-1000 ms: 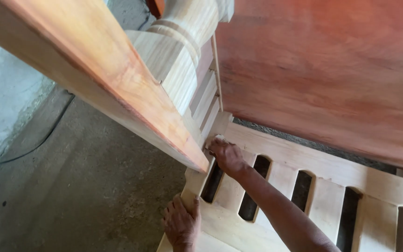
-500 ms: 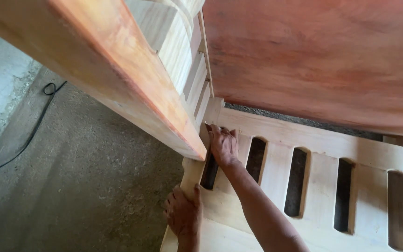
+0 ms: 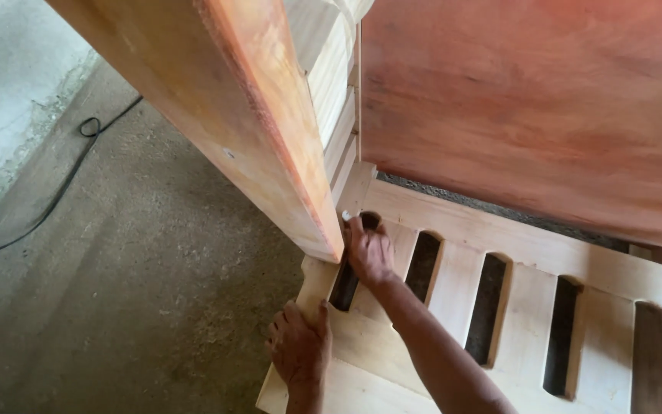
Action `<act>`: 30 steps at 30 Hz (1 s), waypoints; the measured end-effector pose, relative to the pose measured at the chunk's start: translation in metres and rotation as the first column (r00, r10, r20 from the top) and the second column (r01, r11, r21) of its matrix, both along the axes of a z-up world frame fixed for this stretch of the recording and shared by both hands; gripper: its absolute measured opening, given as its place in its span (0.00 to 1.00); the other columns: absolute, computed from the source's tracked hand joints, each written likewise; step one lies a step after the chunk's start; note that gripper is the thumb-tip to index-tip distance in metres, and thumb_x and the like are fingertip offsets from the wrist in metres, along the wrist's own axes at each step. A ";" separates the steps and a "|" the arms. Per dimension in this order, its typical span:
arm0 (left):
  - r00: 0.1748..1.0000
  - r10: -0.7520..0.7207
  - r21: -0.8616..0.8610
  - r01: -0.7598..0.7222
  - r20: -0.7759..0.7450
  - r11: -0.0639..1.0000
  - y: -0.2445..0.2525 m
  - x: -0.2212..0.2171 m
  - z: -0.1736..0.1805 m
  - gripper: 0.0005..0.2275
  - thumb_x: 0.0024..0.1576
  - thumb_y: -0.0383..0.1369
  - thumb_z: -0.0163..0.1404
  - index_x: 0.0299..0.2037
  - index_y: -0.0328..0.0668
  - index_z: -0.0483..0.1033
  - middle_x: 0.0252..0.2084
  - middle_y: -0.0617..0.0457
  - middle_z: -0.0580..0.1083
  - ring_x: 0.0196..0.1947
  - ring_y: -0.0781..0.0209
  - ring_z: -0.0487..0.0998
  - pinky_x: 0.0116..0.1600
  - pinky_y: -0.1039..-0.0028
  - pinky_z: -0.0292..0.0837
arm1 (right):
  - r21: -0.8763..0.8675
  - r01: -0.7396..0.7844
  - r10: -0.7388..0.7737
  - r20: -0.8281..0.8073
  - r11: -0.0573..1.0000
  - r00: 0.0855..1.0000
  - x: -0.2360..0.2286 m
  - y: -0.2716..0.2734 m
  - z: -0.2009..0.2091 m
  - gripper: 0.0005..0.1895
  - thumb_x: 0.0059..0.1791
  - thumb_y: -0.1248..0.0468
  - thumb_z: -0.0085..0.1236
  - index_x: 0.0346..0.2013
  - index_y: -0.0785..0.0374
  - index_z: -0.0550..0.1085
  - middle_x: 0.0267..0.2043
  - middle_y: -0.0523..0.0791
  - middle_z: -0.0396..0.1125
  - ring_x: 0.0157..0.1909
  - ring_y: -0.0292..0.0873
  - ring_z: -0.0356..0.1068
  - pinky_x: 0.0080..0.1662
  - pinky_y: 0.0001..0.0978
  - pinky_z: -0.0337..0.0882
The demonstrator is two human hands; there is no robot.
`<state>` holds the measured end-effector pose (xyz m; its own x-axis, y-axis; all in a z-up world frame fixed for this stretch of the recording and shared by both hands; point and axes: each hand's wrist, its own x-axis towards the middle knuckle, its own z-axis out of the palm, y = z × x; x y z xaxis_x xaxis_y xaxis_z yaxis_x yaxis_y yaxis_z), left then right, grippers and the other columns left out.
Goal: The person sands a wooden furniture frame with sandpaper to prepare it for finishing.
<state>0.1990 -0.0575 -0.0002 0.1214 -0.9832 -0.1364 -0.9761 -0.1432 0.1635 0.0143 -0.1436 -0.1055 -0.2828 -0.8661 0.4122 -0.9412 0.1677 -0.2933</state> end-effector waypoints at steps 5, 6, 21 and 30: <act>0.999 -0.005 0.087 0.001 0.050 0.996 0.004 0.001 0.006 0.29 0.60 0.61 0.40 0.53 0.43 0.71 0.50 0.45 0.74 0.53 0.45 0.75 0.56 0.51 0.71 | -0.086 -0.083 0.093 0.119 0.993 0.989 0.010 0.018 0.005 0.11 0.54 0.60 0.52 0.50 0.58 0.71 0.18 0.50 0.69 0.23 0.54 0.70 0.41 0.52 0.69; 0.999 -0.008 0.076 0.005 0.043 0.997 0.001 0.000 0.003 0.29 0.60 0.61 0.40 0.53 0.43 0.71 0.50 0.45 0.74 0.53 0.45 0.75 0.56 0.51 0.71 | -0.097 -0.080 0.091 0.111 0.992 0.990 0.004 0.010 0.010 0.11 0.54 0.60 0.52 0.50 0.58 0.71 0.18 0.50 0.69 0.23 0.54 0.70 0.41 0.52 0.69; 1.000 0.003 0.016 -0.003 0.022 1.000 0.006 -0.002 -0.003 0.31 0.57 0.62 0.39 0.55 0.42 0.70 0.49 0.43 0.74 0.52 0.44 0.75 0.54 0.49 0.70 | -0.022 -0.216 0.215 0.201 0.976 0.956 -0.005 0.012 0.040 0.08 0.55 0.59 0.51 0.45 0.57 0.71 0.25 0.50 0.72 0.30 0.55 0.73 0.45 0.50 0.67; 1.000 -0.005 0.034 0.006 -0.004 0.999 0.005 0.002 -0.004 0.31 0.57 0.62 0.39 0.54 0.41 0.70 0.49 0.43 0.74 0.52 0.44 0.75 0.52 0.48 0.71 | -0.096 0.137 -0.056 0.582 0.986 0.811 -0.023 -0.007 0.059 0.12 0.58 0.56 0.46 0.49 0.57 0.75 0.41 0.53 0.74 0.42 0.57 0.77 0.44 0.51 0.75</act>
<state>0.2015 -0.0521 -0.0046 0.1155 -0.9786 -0.1706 -0.9763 -0.1435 0.1620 -0.0086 -0.1501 -0.0469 -0.5820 -0.7734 0.2515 -0.5742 0.1718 -0.8005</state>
